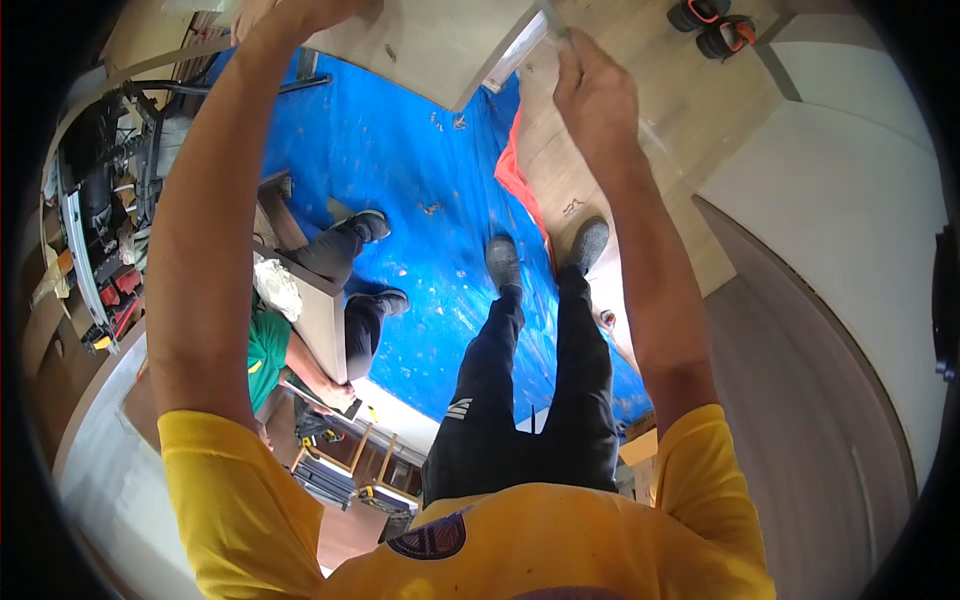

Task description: The person uses a hand file to shave down and smooth the edges of a plywood board while others assist in holding it in place.

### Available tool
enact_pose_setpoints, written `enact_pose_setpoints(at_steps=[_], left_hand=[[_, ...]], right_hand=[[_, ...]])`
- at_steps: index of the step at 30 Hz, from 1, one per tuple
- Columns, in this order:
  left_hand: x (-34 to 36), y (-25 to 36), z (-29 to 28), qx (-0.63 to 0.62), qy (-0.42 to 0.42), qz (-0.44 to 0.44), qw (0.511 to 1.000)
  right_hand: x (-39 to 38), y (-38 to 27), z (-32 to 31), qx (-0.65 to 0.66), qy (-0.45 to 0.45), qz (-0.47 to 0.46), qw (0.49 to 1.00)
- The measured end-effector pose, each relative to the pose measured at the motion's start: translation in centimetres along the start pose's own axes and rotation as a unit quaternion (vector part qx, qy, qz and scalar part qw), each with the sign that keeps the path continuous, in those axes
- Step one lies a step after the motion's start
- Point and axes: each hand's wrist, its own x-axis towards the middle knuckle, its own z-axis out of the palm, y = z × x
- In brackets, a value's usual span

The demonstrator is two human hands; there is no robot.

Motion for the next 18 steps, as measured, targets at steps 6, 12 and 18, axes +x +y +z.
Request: enact_pose_setpoints(at_steps=[6,12,18], left_hand=[[-0.8,-1.4,1.3,0.022,0.036,0.027,0.999],[-0.4,1.5,1.0,0.080,0.043,-0.003,0.996],[-0.4,-4.5,2.6,-0.025,0.039,0.046,0.998]], right_hand=[[-9.9,-3.5,-3.3,-0.006,-0.103,0.028,0.994],[3.6,1.2,-2.9,-0.003,-0.002,0.046,0.999],[-7.5,-2.9,-3.7,0.033,-0.110,0.034,0.993]])
